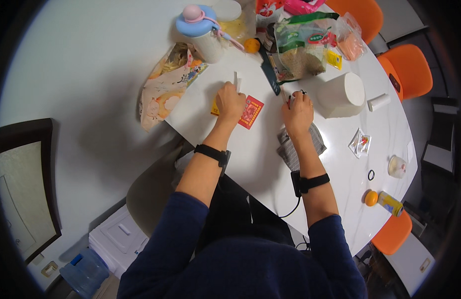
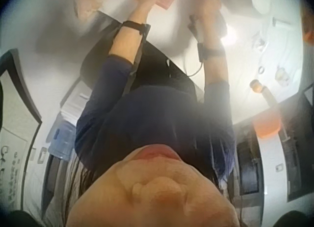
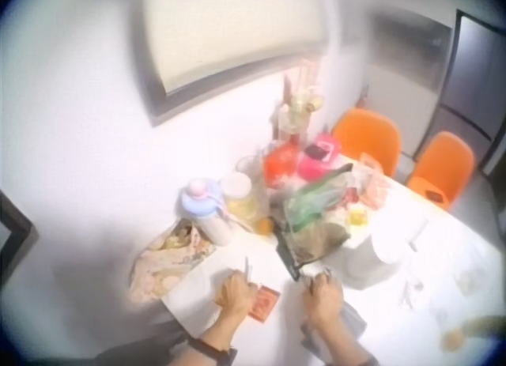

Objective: The person clears a cluttered table by moving various items aside, then peels two oranges by hand. The person uses a cloth to wipe the table surface and repositions containers, jars, and a baby bottle before peeling the fruit.

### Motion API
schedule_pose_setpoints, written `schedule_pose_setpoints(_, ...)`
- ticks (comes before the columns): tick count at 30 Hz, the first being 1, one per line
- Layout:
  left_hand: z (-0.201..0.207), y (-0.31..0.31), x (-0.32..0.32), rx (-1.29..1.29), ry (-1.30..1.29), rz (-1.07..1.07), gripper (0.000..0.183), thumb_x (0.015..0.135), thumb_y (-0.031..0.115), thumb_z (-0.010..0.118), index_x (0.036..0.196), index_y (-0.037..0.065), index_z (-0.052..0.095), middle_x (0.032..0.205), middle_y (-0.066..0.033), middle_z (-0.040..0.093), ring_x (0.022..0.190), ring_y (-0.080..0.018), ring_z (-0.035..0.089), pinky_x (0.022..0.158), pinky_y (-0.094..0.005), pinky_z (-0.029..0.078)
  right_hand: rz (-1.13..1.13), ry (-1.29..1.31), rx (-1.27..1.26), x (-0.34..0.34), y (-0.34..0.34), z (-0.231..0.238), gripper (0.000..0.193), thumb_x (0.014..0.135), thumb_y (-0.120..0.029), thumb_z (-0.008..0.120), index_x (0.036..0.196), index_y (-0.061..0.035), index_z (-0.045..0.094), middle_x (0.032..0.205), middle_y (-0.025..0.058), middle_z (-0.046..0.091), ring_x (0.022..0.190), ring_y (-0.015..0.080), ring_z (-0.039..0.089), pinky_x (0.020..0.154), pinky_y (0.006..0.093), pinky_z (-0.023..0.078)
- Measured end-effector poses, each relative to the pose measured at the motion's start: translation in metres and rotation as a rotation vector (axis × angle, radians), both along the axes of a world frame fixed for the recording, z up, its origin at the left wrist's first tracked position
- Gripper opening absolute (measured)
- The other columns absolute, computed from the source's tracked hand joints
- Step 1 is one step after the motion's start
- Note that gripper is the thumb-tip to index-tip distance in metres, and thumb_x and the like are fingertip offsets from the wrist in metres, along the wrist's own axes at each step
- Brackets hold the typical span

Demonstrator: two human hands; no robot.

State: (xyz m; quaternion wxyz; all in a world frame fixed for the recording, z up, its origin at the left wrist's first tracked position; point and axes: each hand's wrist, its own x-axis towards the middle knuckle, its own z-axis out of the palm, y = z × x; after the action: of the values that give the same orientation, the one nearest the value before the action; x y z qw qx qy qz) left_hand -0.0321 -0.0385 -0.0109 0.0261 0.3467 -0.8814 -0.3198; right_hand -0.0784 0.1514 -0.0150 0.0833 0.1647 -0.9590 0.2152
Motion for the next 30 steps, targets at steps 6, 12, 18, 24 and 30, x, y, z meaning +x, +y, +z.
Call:
schedule_pose_setpoints(6,-0.013,-0.005,0.010,0.129,0.077,0.055,0.015,0.073,0.007,0.069,0.079,-0.005,0.062,0.085,-0.0245,0.067,0.084,-0.0427,0.065,0.078,-0.0477,0.051,0.162,-0.188,-0.165,-0.032,-0.072,0.004,0.042,0.078,-0.020,0.072,0.115,-0.0041,0.061,0.105,0.0189,0.062,0.090,0.0370,0.064,0.080,0.0448,0.051)
schedule_pose_setpoints(12,-0.016,-0.015,0.025,0.118,0.169,0.073,0.011,0.072,0.007,0.067,0.077,-0.002,0.062,0.067,-0.0140,0.068,0.061,-0.0223,0.066,0.061,-0.0347,0.051,-0.062,-0.254,-0.093,-0.065,-0.144,-0.007,0.045,0.079,-0.035,0.073,0.111,-0.0042,0.063,0.108,0.0193,0.066,0.097,0.0378,0.065,0.083,0.0463,0.052)
schedule_pose_setpoints(18,-0.002,-0.018,0.032,0.287,0.167,0.111,0.012,0.073,0.006,0.068,0.078,-0.002,0.061,0.072,-0.0166,0.068,0.068,-0.0325,0.067,0.069,-0.0419,0.052,-0.300,-0.307,-0.104,-0.088,-0.172,-0.016,0.043,0.077,-0.041,0.073,0.100,-0.0045,0.068,0.096,0.0194,0.070,0.092,0.0383,0.068,0.083,0.0473,0.053)
schedule_pose_setpoints(24,-0.002,-0.014,0.032,0.291,0.195,0.134,0.012,0.073,0.006,0.068,0.080,-0.002,0.063,0.073,-0.0166,0.068,0.069,-0.0313,0.068,0.070,-0.0407,0.053,-0.252,-0.350,-0.056,-0.095,-0.180,-0.016,0.030,0.080,-0.031,0.068,0.091,-0.0031,0.071,0.094,0.0208,0.071,0.090,0.0374,0.069,0.080,0.0454,0.054)
schedule_pose_setpoints(30,-0.007,-0.020,0.035,0.351,0.159,0.166,0.011,0.073,0.006,0.068,0.078,-0.002,0.062,0.072,-0.0153,0.068,0.067,-0.0300,0.068,0.067,-0.0398,0.053,-0.154,-0.416,0.001,-0.088,-0.172,-0.011,0.026,0.081,-0.024,0.064,0.093,-0.0022,0.071,0.094,0.0209,0.071,0.090,0.0378,0.068,0.080,0.0453,0.054)
